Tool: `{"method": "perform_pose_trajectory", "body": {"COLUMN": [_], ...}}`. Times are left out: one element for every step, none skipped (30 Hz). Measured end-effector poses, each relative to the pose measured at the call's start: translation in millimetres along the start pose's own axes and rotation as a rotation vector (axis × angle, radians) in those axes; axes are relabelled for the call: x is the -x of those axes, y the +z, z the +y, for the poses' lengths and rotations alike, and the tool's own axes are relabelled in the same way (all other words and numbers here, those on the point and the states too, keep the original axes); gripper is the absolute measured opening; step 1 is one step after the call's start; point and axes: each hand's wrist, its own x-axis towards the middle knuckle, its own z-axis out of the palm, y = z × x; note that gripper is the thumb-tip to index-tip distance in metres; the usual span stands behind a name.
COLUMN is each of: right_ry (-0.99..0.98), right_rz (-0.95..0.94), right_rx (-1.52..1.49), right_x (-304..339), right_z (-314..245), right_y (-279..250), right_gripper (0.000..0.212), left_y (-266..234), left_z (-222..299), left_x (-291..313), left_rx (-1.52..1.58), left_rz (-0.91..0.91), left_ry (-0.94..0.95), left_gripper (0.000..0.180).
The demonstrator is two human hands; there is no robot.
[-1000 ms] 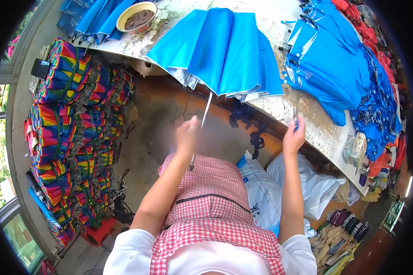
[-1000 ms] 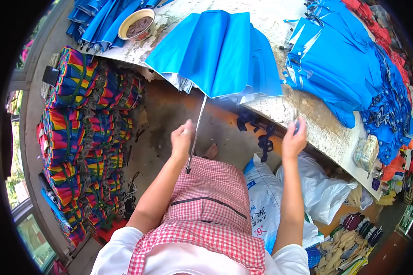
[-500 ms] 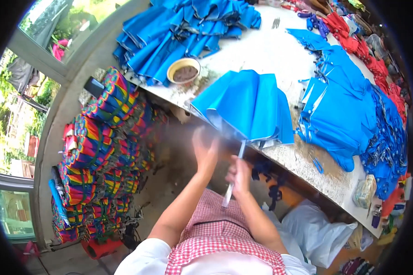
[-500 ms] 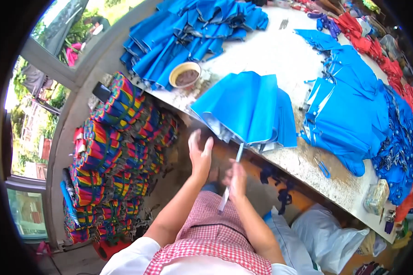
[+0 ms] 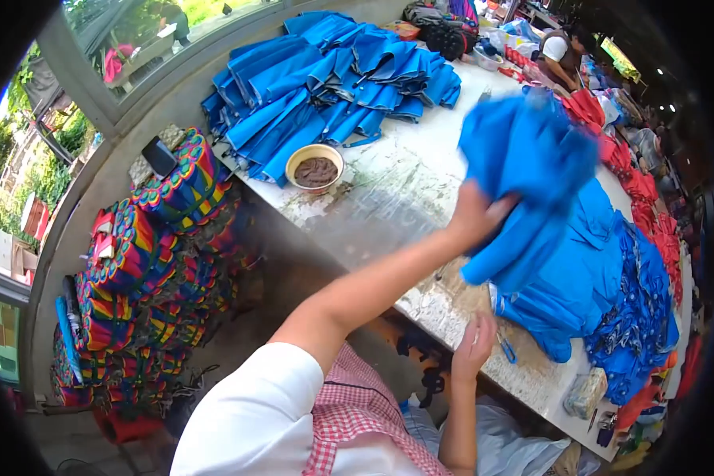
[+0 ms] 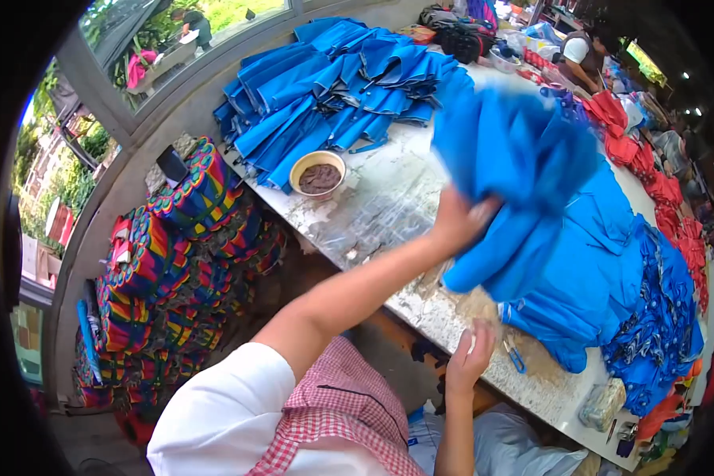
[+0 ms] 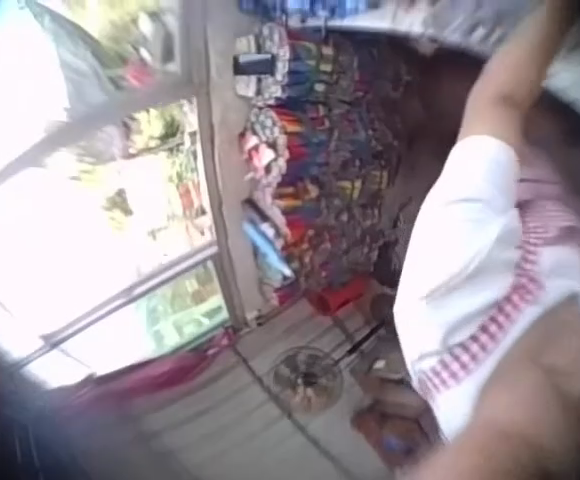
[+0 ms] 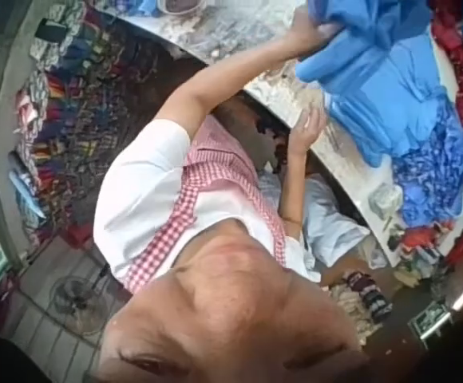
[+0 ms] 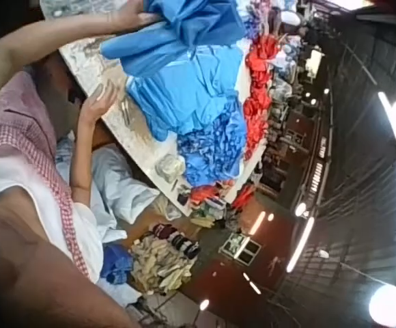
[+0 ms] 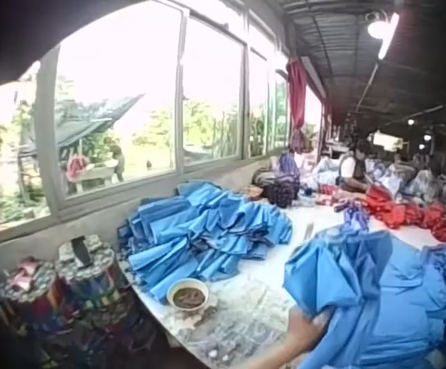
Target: Assembling blue umbrella canopies onto their metal frames.
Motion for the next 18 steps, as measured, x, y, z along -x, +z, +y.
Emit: {"method": "perform_pose_trajectory", "body": {"right_ry": [0.006,-0.027,-0.043,0.015,0.030,0.019,0.052,0.046,0.032,0.012,0.045,0.076,0.071,0.054,0.057,0.063,0.153,0.220], "right_rz": [-0.007,-0.048,-0.078,-0.046,-0.110,-0.194,-0.169,-0.164,-0.162,-0.163,-0.145,-0.126,-0.102,-0.084,-0.023,0.038,0.028,0.130], "right_rx": [0.006,0.019,0.070,0.122,0.052,-0.056,-0.012,-0.001,0.004,-0.004,-0.033,-0.056,-0.017,-0.014,0.072,0.194,0.431,0.620], "right_x": [2,4,-2,-9,-26,-45,-73,-104,-138,-175,-214,-254,-297,-345,-392,-437,-477,-515], "right_z": [7,12,19,20,21,16,23,26,28,32,41,55,77,95,122,160,203,244], "right_y": [2,7,13,17,23,33,33,34,37,46,60,75,94,124,150,167,176,177], "right_gripper": [0.026,0.024,0.021,0.021,0.018,0.015,0.015,0.014,0.013,0.012,0.011,0.011,0.012,0.013,0.015,0.017,0.031,0.038], "left_y": [1,1,-4,-19,-45,-85,-112,-134,-162,-196,-229,-259,-292,-375,-400,-378,-357,-352], "left_z": [-28,-58,-78,-58,-43,-61,-69,-81,-109,-140,-180,-219,-251,-301,-339,-360,-359,-384], "left_x": [28,51,53,21,-26,-69,-121,-168,-206,-235,-251,-253,-249,-219,-191,-180,-181,-178], "left_rx": [-0.100,-0.240,-0.176,-0.267,-0.424,-0.294,-0.698,-0.924,-1.115,-1.320,-1.430,-1.534,-1.633,-1.950,-2.014,-2.012,-2.026,-1.997], "left_rz": [-0.021,-0.007,0.016,0.060,-0.105,-0.039,-0.038,0.008,0.031,0.010,-0.048,-0.105,-0.379,-0.501,-0.536,-0.521,-0.498,-0.505], "left_ry": [-0.062,-0.093,-0.203,-0.080,-0.287,0.027,0.153,0.135,0.113,0.094,0.098,0.102,-0.352,-0.082,-0.079,-0.240,-0.412,-0.434], "left_gripper": [0.046,0.048,0.048,0.044,0.038,0.029,0.027,0.031,0.036,0.047,0.048,0.050,0.066,0.070,0.073,0.072,0.071,0.071]}}
